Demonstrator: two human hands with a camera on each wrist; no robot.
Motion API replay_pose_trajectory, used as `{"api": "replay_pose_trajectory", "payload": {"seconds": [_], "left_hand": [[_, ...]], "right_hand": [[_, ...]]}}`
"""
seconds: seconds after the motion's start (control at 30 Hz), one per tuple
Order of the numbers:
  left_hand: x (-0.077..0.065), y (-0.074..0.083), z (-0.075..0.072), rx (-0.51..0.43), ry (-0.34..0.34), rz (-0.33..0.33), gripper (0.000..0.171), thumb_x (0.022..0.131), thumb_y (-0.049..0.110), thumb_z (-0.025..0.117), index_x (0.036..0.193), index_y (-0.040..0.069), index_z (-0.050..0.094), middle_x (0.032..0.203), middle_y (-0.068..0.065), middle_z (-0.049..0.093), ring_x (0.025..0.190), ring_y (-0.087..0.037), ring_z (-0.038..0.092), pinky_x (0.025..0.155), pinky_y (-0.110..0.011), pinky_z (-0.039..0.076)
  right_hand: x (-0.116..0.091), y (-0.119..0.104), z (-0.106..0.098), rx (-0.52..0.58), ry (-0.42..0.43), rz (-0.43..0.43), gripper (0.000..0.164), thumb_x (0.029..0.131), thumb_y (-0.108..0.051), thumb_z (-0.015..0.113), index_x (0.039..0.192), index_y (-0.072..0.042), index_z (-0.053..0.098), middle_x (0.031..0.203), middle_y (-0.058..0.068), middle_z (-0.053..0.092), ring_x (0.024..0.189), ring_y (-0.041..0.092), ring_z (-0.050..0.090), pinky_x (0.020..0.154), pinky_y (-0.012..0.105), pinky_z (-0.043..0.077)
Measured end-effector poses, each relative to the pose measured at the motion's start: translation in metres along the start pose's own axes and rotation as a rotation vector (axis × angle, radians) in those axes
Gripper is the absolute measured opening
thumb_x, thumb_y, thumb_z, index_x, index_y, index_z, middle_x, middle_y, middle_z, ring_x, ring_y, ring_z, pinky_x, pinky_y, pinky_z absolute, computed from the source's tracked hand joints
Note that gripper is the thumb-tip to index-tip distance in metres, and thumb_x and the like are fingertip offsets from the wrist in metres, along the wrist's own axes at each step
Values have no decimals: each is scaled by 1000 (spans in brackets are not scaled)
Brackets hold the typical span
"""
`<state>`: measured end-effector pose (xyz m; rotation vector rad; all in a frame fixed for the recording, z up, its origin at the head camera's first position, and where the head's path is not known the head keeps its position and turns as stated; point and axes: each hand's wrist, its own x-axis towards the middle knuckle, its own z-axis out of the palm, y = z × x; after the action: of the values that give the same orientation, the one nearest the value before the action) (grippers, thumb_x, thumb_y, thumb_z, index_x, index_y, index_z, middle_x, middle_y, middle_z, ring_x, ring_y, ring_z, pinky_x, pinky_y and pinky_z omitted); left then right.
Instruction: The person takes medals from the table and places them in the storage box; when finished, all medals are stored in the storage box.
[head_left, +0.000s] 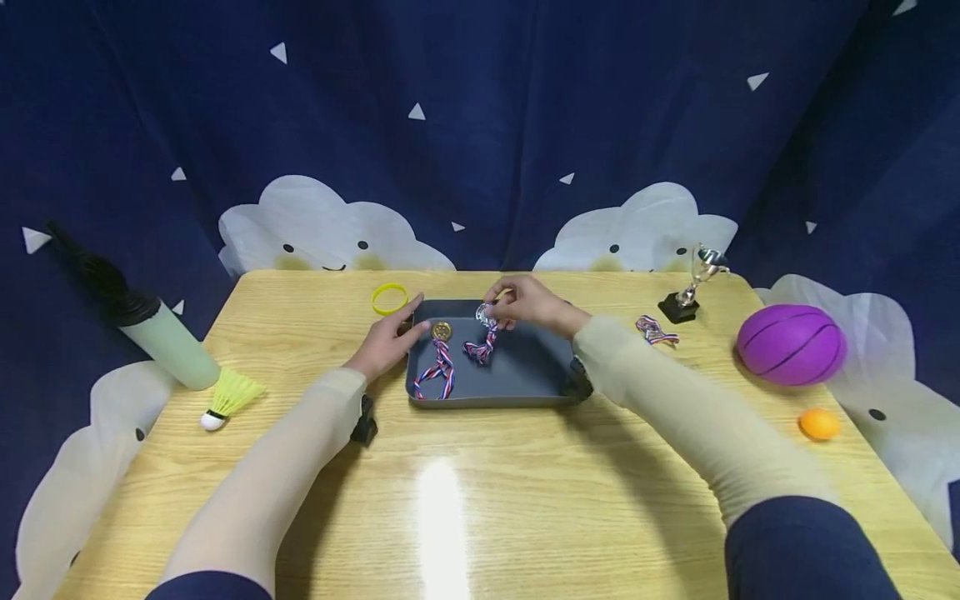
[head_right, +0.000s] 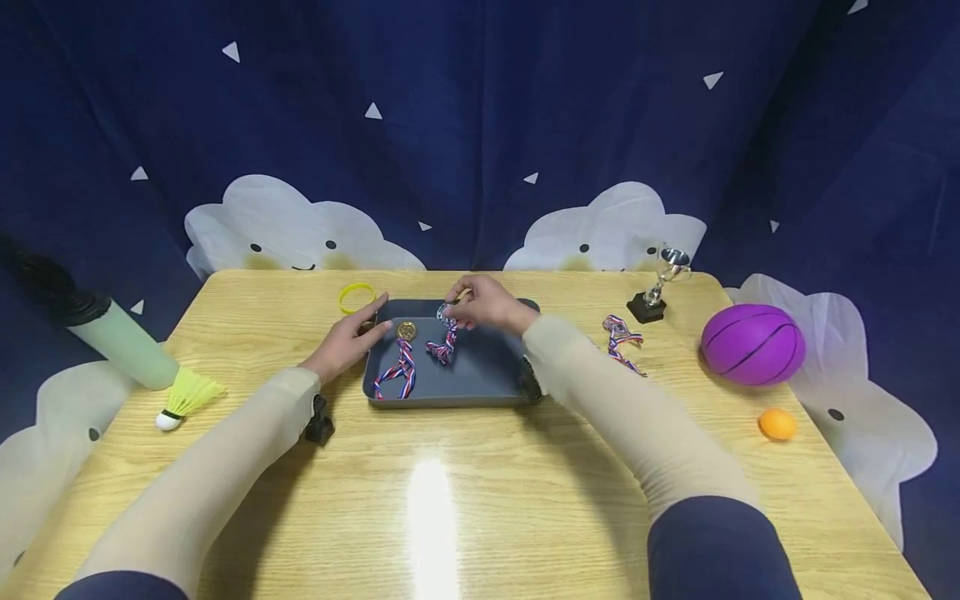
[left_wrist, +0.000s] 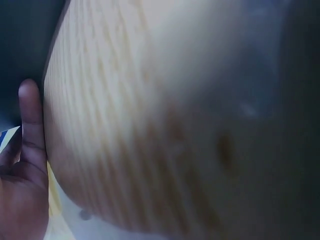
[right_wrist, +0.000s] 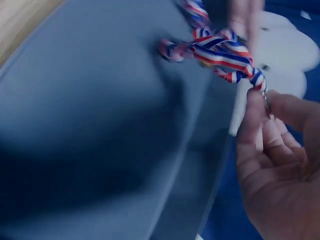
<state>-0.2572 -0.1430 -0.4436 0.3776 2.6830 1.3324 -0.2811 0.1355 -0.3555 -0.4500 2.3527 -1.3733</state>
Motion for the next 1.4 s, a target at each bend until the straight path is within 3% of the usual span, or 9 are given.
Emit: {"api": "replay_pose_trajectory", "payload": {"seconds": [0.27, 0.5, 0.63, 0.73, 0.97, 1.17, 1.3, 1.4], "left_hand": [[2, 0, 1, -7, 6, -17, 67, 110, 38, 52, 169, 20, 24, 171, -18, 33, 154, -40, 40, 130, -54, 30], [0, 1, 0, -5, 11, -12, 66, 111, 36, 52, 168, 18, 24, 170, -19, 35, 149, -41, 47, 127, -55, 37], [-1, 0, 1, -9, 21, -10, 65, 111, 35, 52, 168, 17, 26, 168, -21, 38, 145, -42, 52, 123, -54, 42], [-1, 0, 1, -6, 19, -10, 65, 111, 35, 52, 168, 17, 25, 168, -21, 37, 146, -42, 50, 125, -54, 40], [-2, 1, 2, 4, 18, -11, 65, 111, 35, 52, 168, 17, 25, 169, -19, 36, 150, -41, 46, 128, -54, 36], [-1, 0, 3, -5, 9, -10, 66, 111, 35, 52, 168, 17, 24, 170, -19, 34, 150, -41, 46, 127, -55, 36], [0, 0, 3, 1, 12, -10, 66, 111, 37, 51, 168, 18, 25, 170, -18, 34, 150, -40, 45, 128, -54, 34], [1, 1, 3, 1, 6, -15, 66, 111, 38, 51, 168, 18, 24, 171, -18, 34, 151, -40, 45, 129, -54, 34]], "right_hand": [[27, 6, 38, -143, -20, 107, 18, 99, 4, 64, 115, 12, 62, 82, 9, 67, 70, 12, 66, 81, 37, 67], [34, 8, 50, -342, -8, 145, 16, 97, 5, 67, 112, 10, 63, 89, 10, 65, 75, 15, 68, 76, 31, 67], [38, 6, 53, -504, -27, 113, 15, 95, 2, 67, 109, 7, 65, 84, 8, 64, 69, 12, 62, 67, 25, 60], [41, 5, 55, -603, -38, 98, 15, 96, -1, 67, 109, 5, 67, 87, 8, 64, 70, 13, 57, 66, 24, 52], [41, 1, 57, -672, -39, 91, 8, 96, -3, 69, 102, 1, 65, 85, 3, 57, 74, 15, 52, 65, 25, 43], [35, 0, 41, -602, -79, 96, 7, 101, -8, 67, 101, -1, 64, 94, 11, 69, 78, 17, 67, 70, 26, 58], [23, -6, 10, -536, -97, 61, 10, 102, -6, 65, 106, 3, 63, 105, 20, 73, 84, 22, 72, 79, 33, 65], [11, -1, -23, -522, -56, 3, 12, 103, -6, 64, 108, 4, 64, 103, 24, 74, 84, 30, 74, 74, 32, 64]]}}
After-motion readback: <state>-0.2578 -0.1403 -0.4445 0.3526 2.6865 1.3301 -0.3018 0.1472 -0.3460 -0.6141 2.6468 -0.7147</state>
